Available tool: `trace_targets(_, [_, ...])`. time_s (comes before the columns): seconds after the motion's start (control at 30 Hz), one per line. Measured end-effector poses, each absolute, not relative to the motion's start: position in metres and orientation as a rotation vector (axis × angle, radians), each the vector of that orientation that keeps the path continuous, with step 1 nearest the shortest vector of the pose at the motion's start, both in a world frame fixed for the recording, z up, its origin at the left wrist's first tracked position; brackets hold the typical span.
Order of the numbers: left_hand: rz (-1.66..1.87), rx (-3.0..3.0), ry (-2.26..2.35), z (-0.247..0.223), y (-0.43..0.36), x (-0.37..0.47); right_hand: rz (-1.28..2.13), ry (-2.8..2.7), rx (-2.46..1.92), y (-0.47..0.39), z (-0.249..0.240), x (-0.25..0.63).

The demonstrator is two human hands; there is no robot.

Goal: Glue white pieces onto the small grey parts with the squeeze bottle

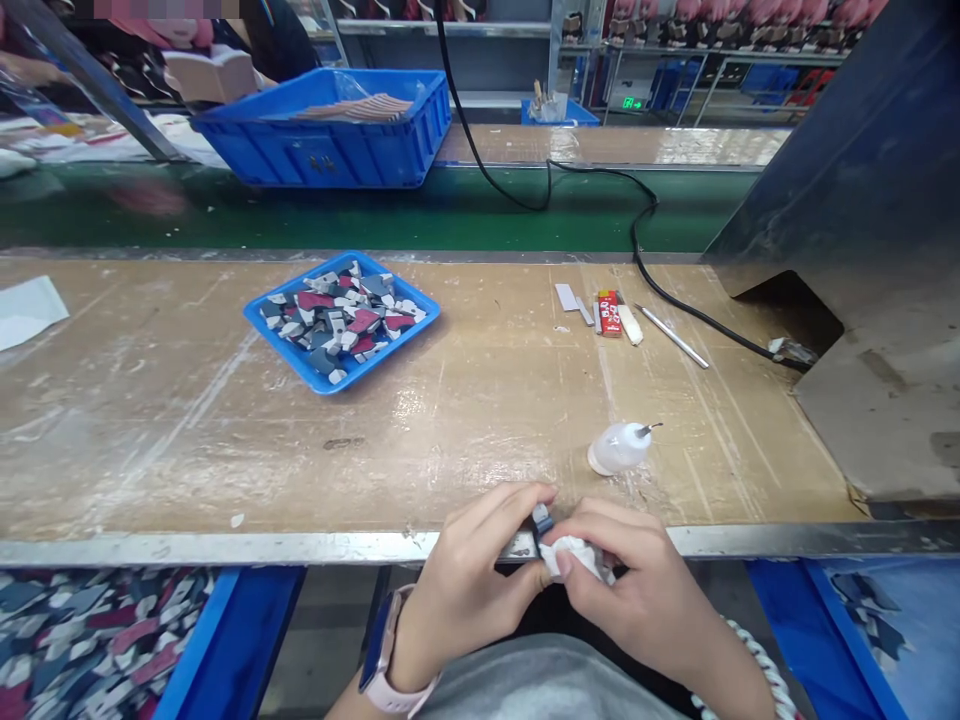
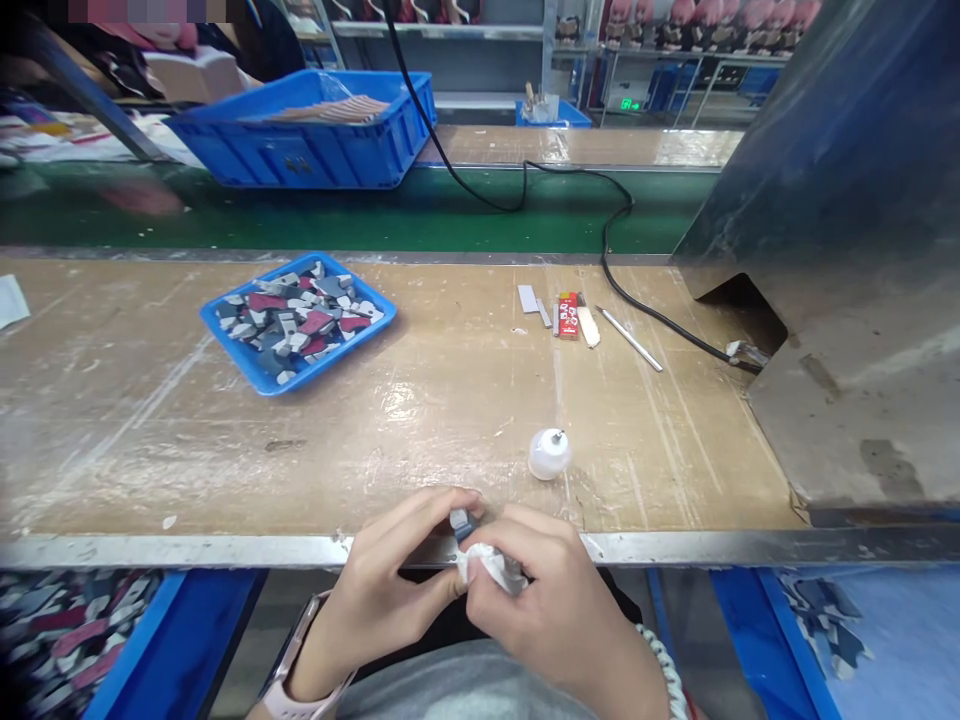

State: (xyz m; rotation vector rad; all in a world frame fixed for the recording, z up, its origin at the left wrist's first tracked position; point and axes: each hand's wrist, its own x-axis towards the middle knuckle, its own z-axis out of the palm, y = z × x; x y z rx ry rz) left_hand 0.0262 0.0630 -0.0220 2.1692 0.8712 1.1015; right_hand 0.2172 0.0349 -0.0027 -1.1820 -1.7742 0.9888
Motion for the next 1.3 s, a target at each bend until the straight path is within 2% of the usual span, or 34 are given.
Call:
trace_targets(0.13, [1.085, 2.150, 0.872, -0.023, 0.064, 0.025, 0.858, -1.769, -1.280, 0.025, -0.008, 0.229])
trace_targets(0.4, [1.071, 2.152, 0.888, -0.023, 0.064, 0.024, 0.983, -1.777, -1.045, 0.034, -0.002, 0.216])
trace_targets(0.73, [1.089, 2.139, 0.869, -0.022, 0.064, 0.024, 0.930, -1.710, -1.296, 0.030, 0.004, 0.227])
trace_targets(1.0, [1.095, 2.149, 0.876, -0.023, 0.065, 0.025, 1.110, -1.699, -1.122, 0.036, 0.001, 0.213])
trace_targets(1.17, [1.083, 2.135, 0.873, -0.022, 0.064, 0.025, 0.977, -1.695, -1.331, 0.032, -0.003, 0.220])
trace_targets(1.3, [1.073, 2.127, 0.873, -0.021, 0.064, 0.025, 0.998, -1.597, -1.196, 0.028, -0.006, 0.225])
